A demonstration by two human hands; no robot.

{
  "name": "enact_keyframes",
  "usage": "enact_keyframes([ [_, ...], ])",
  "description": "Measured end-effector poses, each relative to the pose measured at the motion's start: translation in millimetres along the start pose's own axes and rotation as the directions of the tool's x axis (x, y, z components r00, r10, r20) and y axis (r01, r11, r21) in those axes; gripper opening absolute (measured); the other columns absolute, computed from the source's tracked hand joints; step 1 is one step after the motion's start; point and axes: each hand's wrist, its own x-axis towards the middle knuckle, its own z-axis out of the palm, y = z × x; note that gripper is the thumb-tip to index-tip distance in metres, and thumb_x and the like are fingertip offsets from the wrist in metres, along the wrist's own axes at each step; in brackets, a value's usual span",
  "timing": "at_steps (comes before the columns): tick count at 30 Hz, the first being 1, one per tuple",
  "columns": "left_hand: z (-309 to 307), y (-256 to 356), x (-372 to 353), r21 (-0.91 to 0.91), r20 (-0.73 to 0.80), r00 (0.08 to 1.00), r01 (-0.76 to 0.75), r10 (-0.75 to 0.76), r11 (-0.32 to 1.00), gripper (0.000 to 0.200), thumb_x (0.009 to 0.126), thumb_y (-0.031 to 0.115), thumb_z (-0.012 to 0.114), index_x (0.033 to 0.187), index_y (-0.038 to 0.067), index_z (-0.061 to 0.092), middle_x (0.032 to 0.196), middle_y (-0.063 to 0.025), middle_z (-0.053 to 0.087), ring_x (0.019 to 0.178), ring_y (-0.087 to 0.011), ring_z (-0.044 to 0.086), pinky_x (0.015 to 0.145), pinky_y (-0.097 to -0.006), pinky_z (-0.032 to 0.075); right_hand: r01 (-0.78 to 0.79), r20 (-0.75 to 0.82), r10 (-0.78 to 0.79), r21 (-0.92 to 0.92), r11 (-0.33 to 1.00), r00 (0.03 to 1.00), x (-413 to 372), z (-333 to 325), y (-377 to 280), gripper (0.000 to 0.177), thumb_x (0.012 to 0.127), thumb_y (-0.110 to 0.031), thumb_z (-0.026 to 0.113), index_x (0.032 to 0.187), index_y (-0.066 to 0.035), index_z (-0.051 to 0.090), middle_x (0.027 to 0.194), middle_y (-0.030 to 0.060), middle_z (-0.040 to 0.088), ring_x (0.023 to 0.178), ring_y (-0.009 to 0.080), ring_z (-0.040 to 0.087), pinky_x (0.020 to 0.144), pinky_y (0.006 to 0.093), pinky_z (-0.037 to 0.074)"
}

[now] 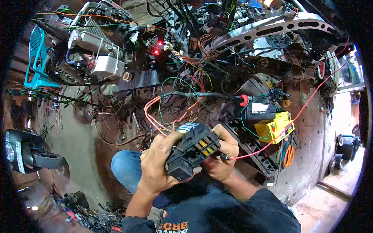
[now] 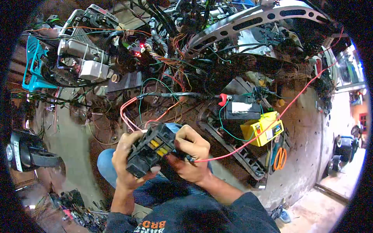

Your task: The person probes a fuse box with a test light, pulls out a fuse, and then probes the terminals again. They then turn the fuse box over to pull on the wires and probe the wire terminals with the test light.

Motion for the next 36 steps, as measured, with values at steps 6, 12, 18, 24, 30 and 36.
enact_keyframes([
  [6, -1, -3, -1, -0.002, 0.011, 0.999, -0.048, 0.048, 0.999, 0.08, 0.071, 0.05, 0.09, 0.124, -0.003, 0.061, 0.105, -0.0186, 0.071, 0.085, -0.0299, 0.068, 0.075, -0.0383, 0.056, 0.004, -0.003, -0.003, 0.04, 0.999, 1.0, -3, 3, 6, 0.03, 0.079, -0.021, 0.081, 0.087, 0.005, 0.07, 0.078, 0.0092, 0.057, 0.069, 0.0213, 0.054, 0.061, 0.0318, 0.041],
  [12, 4, -5, -3, -0.002, -0.011, 0.999, -0.05, 0.05, 0.999, 0.078, 0.069, 0.048, 0.092, 0.121, -0.003, 0.062, 0.102, -0.0172, 0.071, 0.081, -0.0302, 0.068, 0.071, -0.038, 0.056, 0.006, -0.031, -0.005, 0.055, 0.998, 0.999, -6, 5, 7, 0.023, 0.073, -0.008, 0.079, 0.09, 0.005, 0.071, 0.081, 0.0108, 0.061, 0.07, 0.0224, 0.057, 0.063, 0.0321, 0.044],
  [18, 7, -2, 0, 0.0, -0.006, 0.999, -0.043, 0.043, 0.999, 0.077, 0.07, 0.047, 0.092, 0.12, -0.002, 0.062, 0.102, -0.0164, 0.071, 0.081, -0.0312, 0.069, 0.071, -0.0386, 0.057, 0.007, -0.057, -0.001, 0.114, 0.993, 0.998, -7, 3, 10, 0.022, 0.072, -0.004, 0.078, 0.091, 0.005, 0.072, 0.082, 0.0106, 0.062, 0.071, 0.0223, 0.058, 0.064, 0.0322, 0.045],
  [24, 8, 0, 2, 0.064, -0.007, 0.998, -0.062, 0.063, 0.996, 0.076, 0.071, 0.047, 0.091, 0.121, -0.003, 0.061, 0.102, -0.0183, 0.07, 0.081, -0.0318, 0.069, 0.071, -0.0392, 0.056, -0.016, -0.066, 0.023, 0.095, 0.995, 0.998, -3, 4, 9, 0.024, 0.068, -0.002, 0.078, 0.089, 0.005, 0.072, 0.078, 0.0093, 0.058, 0.068, 0.0211, 0.055, 0.061, 0.0314, 0.043],
  [30, 7, 4, 5, 0.024, -0.008, 1.0, 0.001, 0.0, 1.0, 0.074, 0.073, 0.045, 0.089, 0.121, -0.004, 0.061, 0.1, -0.018, 0.069, 0.079, -0.0318, 0.068, 0.07, -0.039, 0.055, -0.065, -0.025, 0.066, 0.024, 0.998, 0.998, 1, 2, 4, 0.028, 0.061, 0.001, 0.076, 0.089, 0.003, 0.072, 0.076, 0.0088, 0.057, 0.066, 0.0209, 0.056, 0.06, 0.0312, 0.043],
  [36, 7, 4, 5, 0.049, -0.029, 0.999, -0.025, 0.026, 0.998, 0.074, 0.073, 0.045, 0.089, 0.121, -0.003, 0.061, 0.101, -0.0181, 0.069, 0.08, -0.0314, 0.068, 0.071, -0.0389, 0.056, -0.048, -0.021, 0.049, 0.043, 0.998, 0.999, 3, 3, 4, 0.026, 0.061, 0.001, 0.075, 0.087, 0.004, 0.071, 0.076, 0.0095, 0.057, 0.066, 0.0213, 0.056, 0.059, 0.0317, 0.043],
])
